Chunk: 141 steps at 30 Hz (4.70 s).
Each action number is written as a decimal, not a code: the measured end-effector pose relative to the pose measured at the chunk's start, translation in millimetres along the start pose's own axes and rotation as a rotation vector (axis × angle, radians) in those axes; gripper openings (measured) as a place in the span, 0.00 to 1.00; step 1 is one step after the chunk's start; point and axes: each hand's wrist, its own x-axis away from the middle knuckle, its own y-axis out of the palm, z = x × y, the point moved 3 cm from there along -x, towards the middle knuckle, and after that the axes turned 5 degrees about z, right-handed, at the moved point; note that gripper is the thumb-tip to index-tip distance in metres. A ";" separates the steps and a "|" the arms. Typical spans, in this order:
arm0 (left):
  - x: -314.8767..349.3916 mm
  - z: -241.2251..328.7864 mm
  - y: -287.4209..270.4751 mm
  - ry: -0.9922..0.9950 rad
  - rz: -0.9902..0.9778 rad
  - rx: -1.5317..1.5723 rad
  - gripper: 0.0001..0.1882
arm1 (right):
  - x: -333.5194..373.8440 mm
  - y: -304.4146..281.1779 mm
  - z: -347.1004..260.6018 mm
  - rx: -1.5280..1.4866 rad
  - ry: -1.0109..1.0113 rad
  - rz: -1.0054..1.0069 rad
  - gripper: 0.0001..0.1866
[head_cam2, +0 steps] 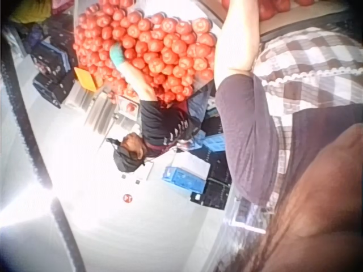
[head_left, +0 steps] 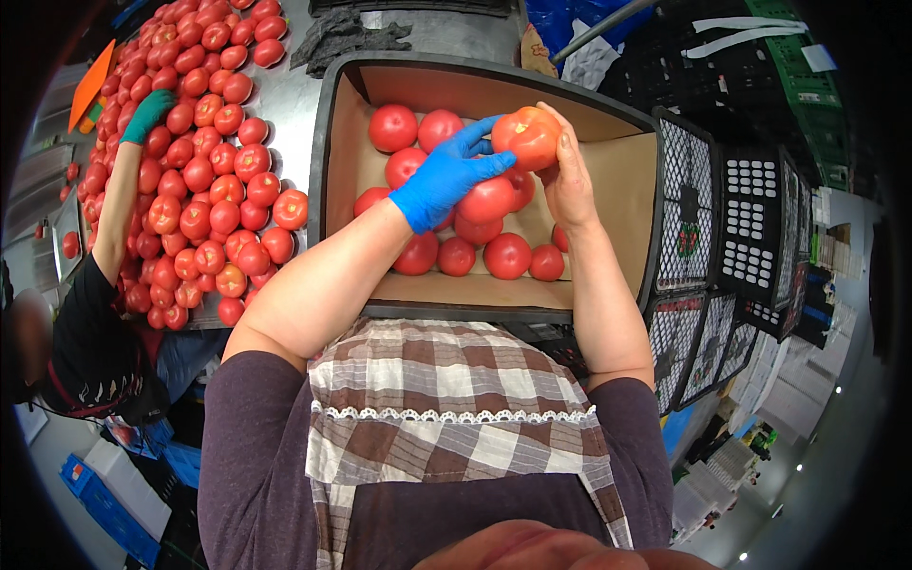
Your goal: The person picks tomatoes from a large pile on a metal table and places them into a cardboard box. They handle the tomatoes one by one, arranging them in rows inside the box. The person wears blue gloves and a checkered apron.
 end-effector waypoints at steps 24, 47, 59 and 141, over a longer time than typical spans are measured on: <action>-4.1 2.6 2.7 0.082 -0.002 -0.220 0.35 | 2.8 -1.3 -9.7 0.026 -0.144 -0.014 0.46; -28.8 -9.8 -20.2 -0.292 0.023 0.848 0.32 | -34.0 -46.7 52.6 0.470 0.093 0.053 0.27; 123.2 91.4 -247.2 0.423 0.493 0.450 0.27 | -23.6 -70.5 77.9 0.858 0.226 0.091 0.22; 74.0 28.6 -186.4 -0.028 0.387 0.767 0.26 | -1.0 120.2 145.5 0.924 0.158 -0.063 0.41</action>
